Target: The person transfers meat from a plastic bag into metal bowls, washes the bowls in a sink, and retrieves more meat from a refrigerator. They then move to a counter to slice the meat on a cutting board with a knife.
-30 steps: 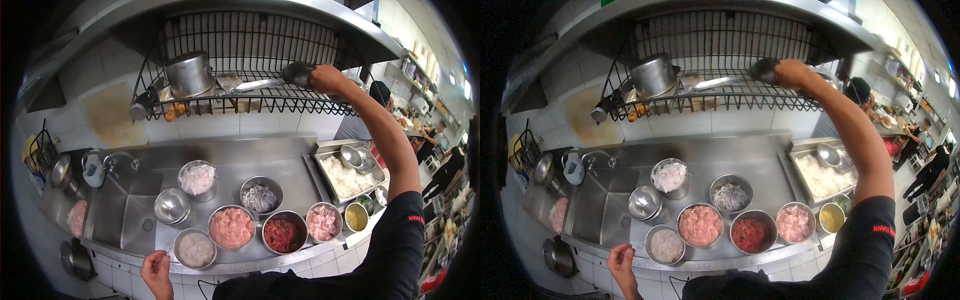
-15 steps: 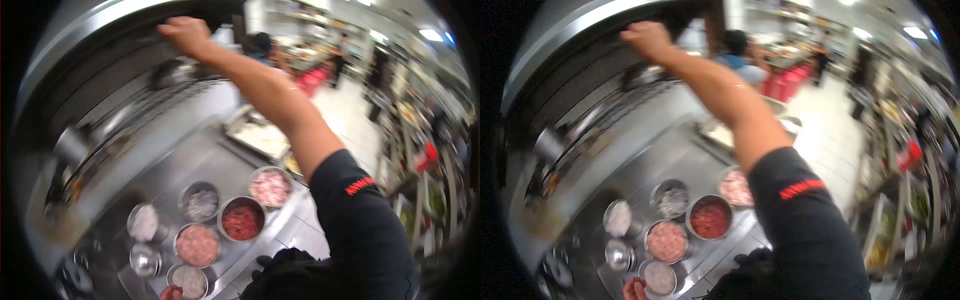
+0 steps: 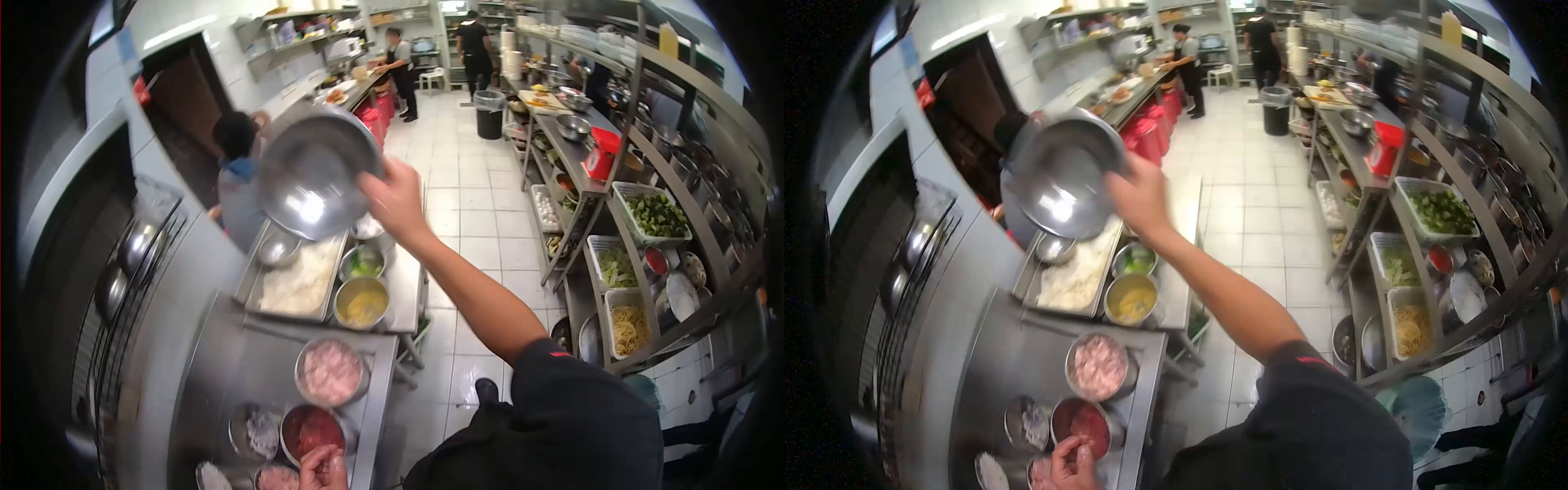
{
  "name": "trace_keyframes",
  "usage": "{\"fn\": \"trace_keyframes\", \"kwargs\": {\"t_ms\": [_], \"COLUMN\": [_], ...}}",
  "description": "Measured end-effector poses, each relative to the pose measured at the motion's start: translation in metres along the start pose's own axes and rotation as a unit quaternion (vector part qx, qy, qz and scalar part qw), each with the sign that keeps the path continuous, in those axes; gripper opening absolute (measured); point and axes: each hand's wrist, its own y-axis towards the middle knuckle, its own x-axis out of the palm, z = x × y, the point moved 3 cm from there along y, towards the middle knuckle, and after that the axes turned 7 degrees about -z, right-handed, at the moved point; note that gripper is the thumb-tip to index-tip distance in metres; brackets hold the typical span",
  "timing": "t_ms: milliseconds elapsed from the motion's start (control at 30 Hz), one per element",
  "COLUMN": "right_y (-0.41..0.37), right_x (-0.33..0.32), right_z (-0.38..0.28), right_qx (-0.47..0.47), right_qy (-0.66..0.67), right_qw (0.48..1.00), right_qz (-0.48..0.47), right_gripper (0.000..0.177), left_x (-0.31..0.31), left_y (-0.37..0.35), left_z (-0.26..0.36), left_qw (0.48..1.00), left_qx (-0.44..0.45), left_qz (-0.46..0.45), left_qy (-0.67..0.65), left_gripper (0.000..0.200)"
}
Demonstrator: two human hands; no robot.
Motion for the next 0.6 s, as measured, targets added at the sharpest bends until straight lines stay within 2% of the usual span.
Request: {"fn": "trace_keyframes", "kwargs": {"t_ms": [33, 67, 100, 133, 167, 200, 267, 300, 367, 467, 600], "right_y": [-0.015, -0.038, -0.067, -0.103, -0.151, -0.195, -0.277, -0.309, -0.327, -0.291, -0.221], "right_x": [-0.053, -0.107, -0.166, -0.215, -0.271, -0.324, -0.412, -0.451, -0.498, -0.539, -0.56], "right_z": [0.021, 0.075, 0.111, 0.128, 0.156, 0.168, 0.181, 0.177, 0.161, 0.157, 0.208], "right_qx": [0.07, 0.137, 0.25, 0.399, 0.416, 0.496, 0.574, 0.609, 0.6, 0.584, 0.527], "right_qy": [-0.074, -0.089, -0.149, -0.077, -0.065, -0.132, -0.084, -0.129, -0.089, -0.078, -0.063], "right_qw": [0.995, 0.987, 0.957, 0.912, 0.902, 0.849, 0.77, 0.716, 0.678, 0.668, 0.727], "right_qz": [-0.017, 0.004, 0.002, 0.058, 0.094, 0.122, 0.267, 0.316, 0.416, 0.456, 0.436], "right_gripper": [0.025, 0.024, 0.021, 0.017, 0.015, 0.012, 0.016, 0.014, 0.009, 0.017, 0.019], "left_x": [0.026, 0.055, 0.088, 0.119, 0.151, 0.18, 0.237, 0.269, 0.313, 0.375, 0.447], "left_y": [0.012, 0.029, 0.047, 0.062, 0.079, 0.094, 0.117, 0.132, 0.156, 0.186, 0.23], "left_z": [-0.004, -0.004, -0.004, -0.004, -0.002, -0.005, -0.011, -0.012, -0.017, -0.016, -0.015], "left_qw": [0.999, 0.999, 0.998, 0.996, 0.993, 0.99, 0.978, 0.977, 0.968, 0.955, 0.94], "left_qx": [-0.04, -0.029, -0.02, -0.015, 0.019, -0.009, -0.07, 0.029, -0.017, -0.055, -0.074], "left_qz": [-0.01, -0.032, -0.055, -0.079, -0.113, -0.142, -0.197, -0.202, -0.237, -0.274, -0.316], "left_qy": [-0.01, 0.005, 0.02, 0.038, 0.022, 0.014, -0.01, -0.063, -0.075, -0.102, -0.109], "left_gripper": [0.014, 0.014, 0.013, 0.013, 0.013, 0.014, 0.017, 0.007, 0.006, 0.009, 0.01]}}
